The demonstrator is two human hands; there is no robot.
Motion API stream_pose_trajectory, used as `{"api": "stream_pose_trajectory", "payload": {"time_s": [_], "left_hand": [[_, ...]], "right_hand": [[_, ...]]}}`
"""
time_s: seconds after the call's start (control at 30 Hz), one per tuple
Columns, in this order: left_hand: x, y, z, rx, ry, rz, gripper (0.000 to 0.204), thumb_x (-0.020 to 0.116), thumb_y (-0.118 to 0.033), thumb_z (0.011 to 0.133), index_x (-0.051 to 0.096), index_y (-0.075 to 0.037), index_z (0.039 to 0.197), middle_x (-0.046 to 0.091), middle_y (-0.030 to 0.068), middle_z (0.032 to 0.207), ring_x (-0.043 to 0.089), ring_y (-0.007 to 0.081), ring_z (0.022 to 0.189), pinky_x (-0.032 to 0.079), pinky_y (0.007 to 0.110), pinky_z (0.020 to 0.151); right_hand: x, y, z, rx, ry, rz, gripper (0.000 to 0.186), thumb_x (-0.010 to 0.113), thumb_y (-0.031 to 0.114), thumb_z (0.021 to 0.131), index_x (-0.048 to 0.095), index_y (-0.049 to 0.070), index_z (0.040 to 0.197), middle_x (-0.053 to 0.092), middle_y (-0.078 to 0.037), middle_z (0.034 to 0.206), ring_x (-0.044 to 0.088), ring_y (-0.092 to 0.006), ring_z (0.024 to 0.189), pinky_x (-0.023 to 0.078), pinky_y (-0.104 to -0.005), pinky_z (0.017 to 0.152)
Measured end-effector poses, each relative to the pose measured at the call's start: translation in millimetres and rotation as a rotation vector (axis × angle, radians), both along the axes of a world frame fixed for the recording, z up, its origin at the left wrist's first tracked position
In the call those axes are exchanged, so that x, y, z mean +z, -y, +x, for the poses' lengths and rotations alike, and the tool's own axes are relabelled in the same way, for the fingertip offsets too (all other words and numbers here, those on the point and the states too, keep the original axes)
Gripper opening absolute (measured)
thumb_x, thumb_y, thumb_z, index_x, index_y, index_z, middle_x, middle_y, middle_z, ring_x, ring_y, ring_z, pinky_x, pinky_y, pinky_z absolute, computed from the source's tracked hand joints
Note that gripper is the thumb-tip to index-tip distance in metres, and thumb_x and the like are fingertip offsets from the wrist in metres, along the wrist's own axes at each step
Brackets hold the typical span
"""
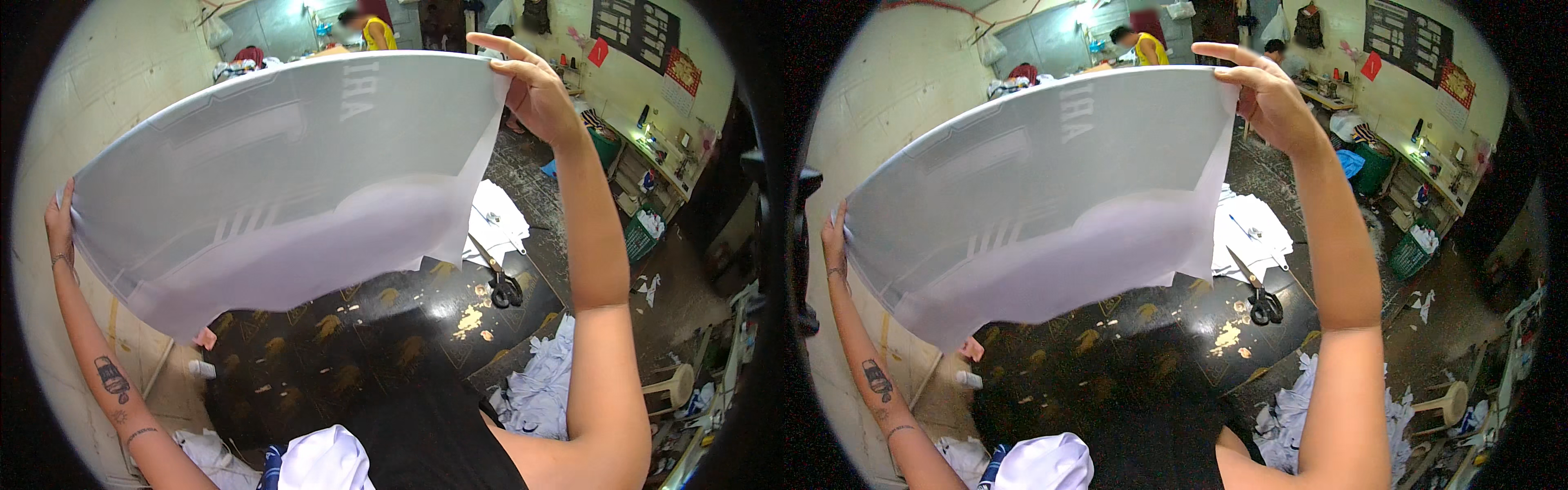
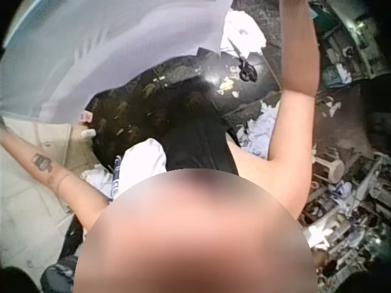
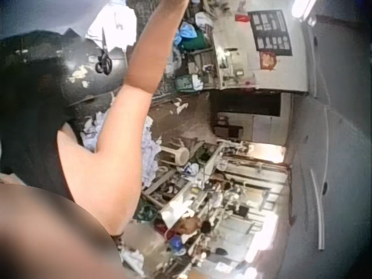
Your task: The person repeatedly picks up a white fabric piece, aligns it on a table, and cuts it with shears. After each cut, the person folds the piece and places it on a growing stack. The process is repeated multiple times in a workshop setting.
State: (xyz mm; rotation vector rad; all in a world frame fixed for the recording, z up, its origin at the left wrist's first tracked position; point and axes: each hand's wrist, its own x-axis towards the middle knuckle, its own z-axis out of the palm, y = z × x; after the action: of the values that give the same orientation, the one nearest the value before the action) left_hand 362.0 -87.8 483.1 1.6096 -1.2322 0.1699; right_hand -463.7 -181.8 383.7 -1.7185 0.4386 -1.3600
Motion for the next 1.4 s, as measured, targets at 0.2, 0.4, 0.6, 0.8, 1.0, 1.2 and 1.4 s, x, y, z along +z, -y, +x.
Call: {"api": "stream_pose_trajectory", "payload": {"time_s": [0.2,0.4,0.6,0.8,1.0,1.2,1.4], "left_hand": [[1,13,-2,-0.299,-0.216,-0.055,0.065,0.069,-0.047,0.1,0.058,-0.003,0.146,0.059,0.0101,0.143,0.054,0.0197,0.132,0.038,0.032,0.115],[3,8,-16,-0.274,0.029,0.256,0.043,0.074,-0.029,0.099,0.065,-0.002,0.13,0.066,0.01,0.132,0.064,0.0204,0.115,0.05,0.033,0.101],[8,-2,-23,-0.013,0.299,0.29,0.027,0.065,-0.031,0.105,0.068,-0.005,0.112,0.065,-0.0023,0.103,0.052,0.0067,0.081,0.042,0.024,0.069],[18,-22,-29,-0.135,0.323,0.285,0.022,0.067,-0.026,0.103,0.07,-0.005,0.109,0.06,-0.0058,0.092,0.05,0.0058,0.081,0.041,0.024,0.071],[-25,21,-44,-0.228,0.393,0.331,0.027,0.068,-0.022,0.101,0.073,0.002,0.112,0.067,-0.0012,0.089,0.06,0.0109,0.086,0.049,0.027,0.081],[-10,58,-17,-0.034,0.395,0.089,0.034,0.065,-0.028,0.106,0.073,0.004,0.113,0.071,-0.0014,0.098,0.061,0.0099,0.093,0.05,0.026,0.088],[-88,-56,33,0.028,0.302,-0.043,0.022,0.063,-0.015,0.107,0.074,0.0,0.118,0.073,0.0021,0.114,0.065,0.0129,0.107,0.05,0.027,0.1]], "right_hand": [[13,-7,2,0.007,-0.151,-0.032,0.063,0.068,0.007,0.094,0.049,0.002,0.154,0.074,-0.012,0.114,0.074,-0.015,0.099,0.062,-0.0335,0.092],[33,-7,-7,-0.315,-0.247,-0.266,0.043,0.075,0.02,0.095,0.069,0.004,0.134,0.076,-0.01,0.114,0.075,-0.0152,0.098,0.061,-0.0314,0.093],[85,-24,-17,-0.726,-0.702,-0.548,0.018,0.075,0.018,0.097,0.079,0.003,0.107,0.076,-0.008,0.095,0.067,-0.0145,0.085,0.056,-0.0326,0.081],[112,-54,-20,-0.581,-0.725,-0.432,0.024,0.07,0.025,0.103,0.076,0.005,0.113,0.074,-0.005,0.091,0.068,-0.0145,0.082,0.056,-0.0327,0.08],[108,-19,-6,-0.667,-0.823,-0.387,0.023,0.067,0.022,0.103,0.075,0.001,0.107,0.073,-0.006,0.087,0.068,-0.0147,0.081,0.056,-0.0342,0.078],[126,21,-6,-0.776,-0.628,-0.479,0.021,0.068,0.02,0.1,0.078,0.001,0.099,0.075,-0.007,0.087,0.068,-0.0173,0.081,0.056,-0.0345,0.077],[62,-22,-25,-0.747,-0.825,-0.654,0.024,0.067,0.024,0.104,0.072,0.005,0.117,0.07,-0.004,0.103,0.065,-0.0105,0.082,0.055,-0.0251,0.076]]}}
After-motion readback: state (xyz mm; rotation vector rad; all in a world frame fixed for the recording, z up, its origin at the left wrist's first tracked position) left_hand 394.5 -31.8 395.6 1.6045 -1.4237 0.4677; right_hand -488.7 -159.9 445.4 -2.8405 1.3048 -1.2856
